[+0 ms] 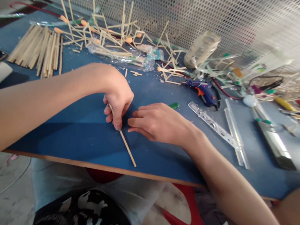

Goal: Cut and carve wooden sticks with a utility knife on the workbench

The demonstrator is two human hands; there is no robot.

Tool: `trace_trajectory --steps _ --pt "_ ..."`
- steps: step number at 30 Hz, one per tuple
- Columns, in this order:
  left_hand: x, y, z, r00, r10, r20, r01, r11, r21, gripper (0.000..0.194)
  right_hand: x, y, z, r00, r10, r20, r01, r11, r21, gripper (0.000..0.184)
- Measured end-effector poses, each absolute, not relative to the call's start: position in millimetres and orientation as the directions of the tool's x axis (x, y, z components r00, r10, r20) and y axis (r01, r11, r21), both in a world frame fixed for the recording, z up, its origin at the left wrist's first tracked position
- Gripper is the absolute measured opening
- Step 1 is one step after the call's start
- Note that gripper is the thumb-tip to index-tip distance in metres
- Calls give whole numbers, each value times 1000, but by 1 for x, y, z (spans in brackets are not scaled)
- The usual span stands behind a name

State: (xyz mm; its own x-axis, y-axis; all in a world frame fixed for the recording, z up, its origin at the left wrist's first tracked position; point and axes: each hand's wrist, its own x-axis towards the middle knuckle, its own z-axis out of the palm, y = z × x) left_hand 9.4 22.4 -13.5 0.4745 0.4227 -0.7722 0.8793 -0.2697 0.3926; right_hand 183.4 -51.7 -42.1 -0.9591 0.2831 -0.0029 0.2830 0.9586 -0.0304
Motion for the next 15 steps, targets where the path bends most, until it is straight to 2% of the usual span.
trace_trajectory --steps 5,8,13,15 --pt "8 27 -19 591 450 -670 805 -389 449 45 178 -56 -45 -970 231 76 234 972 26 26" --pt "7 29 -21 612 378 -694 775 -460 433 47 180 -54 -47 -970 218 110 224 974 45 24" --pt "9 21 -15 492 397 -775 863 -335 377 37 182 -52 -51 -970 176 166 197 973 118 20" --pt "9 19 -14 498 381 -779 857 -352 376 37 182 -51 -52 -970 171 170 194 972 131 20"
